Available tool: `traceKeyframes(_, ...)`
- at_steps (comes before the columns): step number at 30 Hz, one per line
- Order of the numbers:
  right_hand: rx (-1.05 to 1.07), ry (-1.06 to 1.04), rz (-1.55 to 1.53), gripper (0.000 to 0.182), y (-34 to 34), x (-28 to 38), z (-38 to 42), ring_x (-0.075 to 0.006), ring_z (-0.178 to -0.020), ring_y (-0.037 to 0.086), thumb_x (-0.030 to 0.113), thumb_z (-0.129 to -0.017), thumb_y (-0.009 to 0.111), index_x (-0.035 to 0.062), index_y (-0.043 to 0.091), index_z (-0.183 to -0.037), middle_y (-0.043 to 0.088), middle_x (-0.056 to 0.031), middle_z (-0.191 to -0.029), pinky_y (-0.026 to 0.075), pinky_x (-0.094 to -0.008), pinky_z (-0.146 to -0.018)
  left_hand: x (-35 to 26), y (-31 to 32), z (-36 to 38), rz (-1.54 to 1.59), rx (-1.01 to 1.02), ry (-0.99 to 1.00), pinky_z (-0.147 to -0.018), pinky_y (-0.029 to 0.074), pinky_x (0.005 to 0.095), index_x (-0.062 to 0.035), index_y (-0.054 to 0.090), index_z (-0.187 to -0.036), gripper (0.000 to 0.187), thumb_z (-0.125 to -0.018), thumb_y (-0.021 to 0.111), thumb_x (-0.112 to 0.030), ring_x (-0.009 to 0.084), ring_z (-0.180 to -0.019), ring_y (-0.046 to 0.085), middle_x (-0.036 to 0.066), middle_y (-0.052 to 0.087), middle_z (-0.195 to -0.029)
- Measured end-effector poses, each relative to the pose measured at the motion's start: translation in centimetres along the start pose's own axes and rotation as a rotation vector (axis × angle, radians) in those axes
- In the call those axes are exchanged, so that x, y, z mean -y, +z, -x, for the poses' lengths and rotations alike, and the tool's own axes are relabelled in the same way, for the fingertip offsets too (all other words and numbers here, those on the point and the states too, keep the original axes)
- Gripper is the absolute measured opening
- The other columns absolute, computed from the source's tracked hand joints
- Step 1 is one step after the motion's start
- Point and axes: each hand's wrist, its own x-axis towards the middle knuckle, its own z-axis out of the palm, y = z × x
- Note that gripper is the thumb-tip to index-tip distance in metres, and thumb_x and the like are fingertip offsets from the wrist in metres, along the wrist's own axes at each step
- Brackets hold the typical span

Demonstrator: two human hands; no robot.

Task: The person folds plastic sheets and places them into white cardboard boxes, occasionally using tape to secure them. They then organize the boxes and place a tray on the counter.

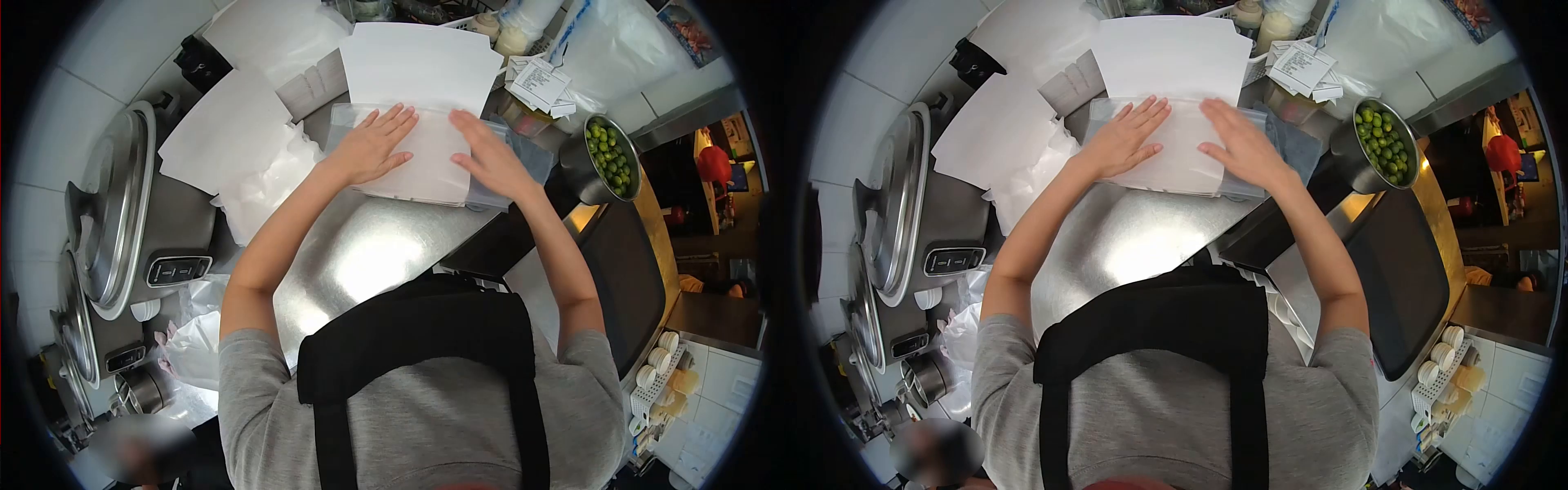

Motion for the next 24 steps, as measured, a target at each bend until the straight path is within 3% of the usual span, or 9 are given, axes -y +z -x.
traceKeyframes(2,0.147,-0.103,0.165,0.066,1.9,-0.2,-1.0,-0.0324,-0.134,0.024,0.028,-0.087,0.053,-0.0045,0.024,-0.138,0.027,-0.0206,-0.143,0.021,-0.0397,-0.110,0.3,0.8,0.0,-0.063,0.023,0.035,-0.110,0.020,0.0467,-0.0049,0.023,-0.141,0.066,-0.092,0.038,-0.045,0.0279,-0.137,0.019,0.013,0.022,-0.147)
traceKeyframes(6,0.278,-0.165,0.217,0.071,4.1,0.2,-1.6,-0.0327,-0.136,0.020,0.037,-0.092,0.044,-0.0053,0.014,-0.140,0.019,-0.0221,-0.146,0.020,-0.0414,-0.111,0.9,1.8,0.5,-0.087,0.020,0.030,-0.110,0.018,0.0466,-0.0032,0.023,-0.141,0.068,-0.091,0.037,-0.048,0.0279,-0.137,0.020,0.013,0.024,-0.147)
traceKeyframes(10,0.301,-0.206,0.292,0.075,5.3,-0.9,-1.8,-0.0337,-0.133,0.025,0.047,-0.092,0.039,-0.0064,0.017,-0.139,0.024,-0.0227,-0.144,0.023,-0.0416,-0.109,1.1,2.9,0.8,-0.121,0.131,0.030,-0.111,0.015,0.0460,-0.0045,0.020,-0.142,0.069,-0.091,0.036,-0.048,0.0270,-0.138,0.015,0.012,0.021,-0.148)
traceKeyframes(18,0.520,-0.168,0.383,0.081,6.2,-1.4,-2.7,-0.0298,-0.136,0.021,0.056,-0.089,0.037,-0.0046,0.018,-0.140,0.023,-0.0198,-0.146,0.019,-0.0397,-0.110,1.2,4.0,0.9,-0.266,0.266,-0.008,-0.111,0.015,0.0445,-0.0051,0.021,-0.142,0.073,-0.090,0.031,-0.056,0.0243,-0.138,0.016,0.010,0.022,-0.148)
traceKeyframes(24,0.548,-0.179,0.484,0.087,6.5,-1.9,-3.2,-0.0265,-0.137,0.019,0.062,-0.086,0.036,-0.0036,0.018,-0.141,0.023,-0.0169,-0.146,0.020,-0.0374,-0.109,1.0,4.5,0.8,-0.303,0.296,-0.028,-0.111,0.014,0.0441,-0.0061,0.022,-0.142,0.076,-0.089,0.028,-0.060,0.0210,-0.139,0.015,0.007,0.020,-0.149)
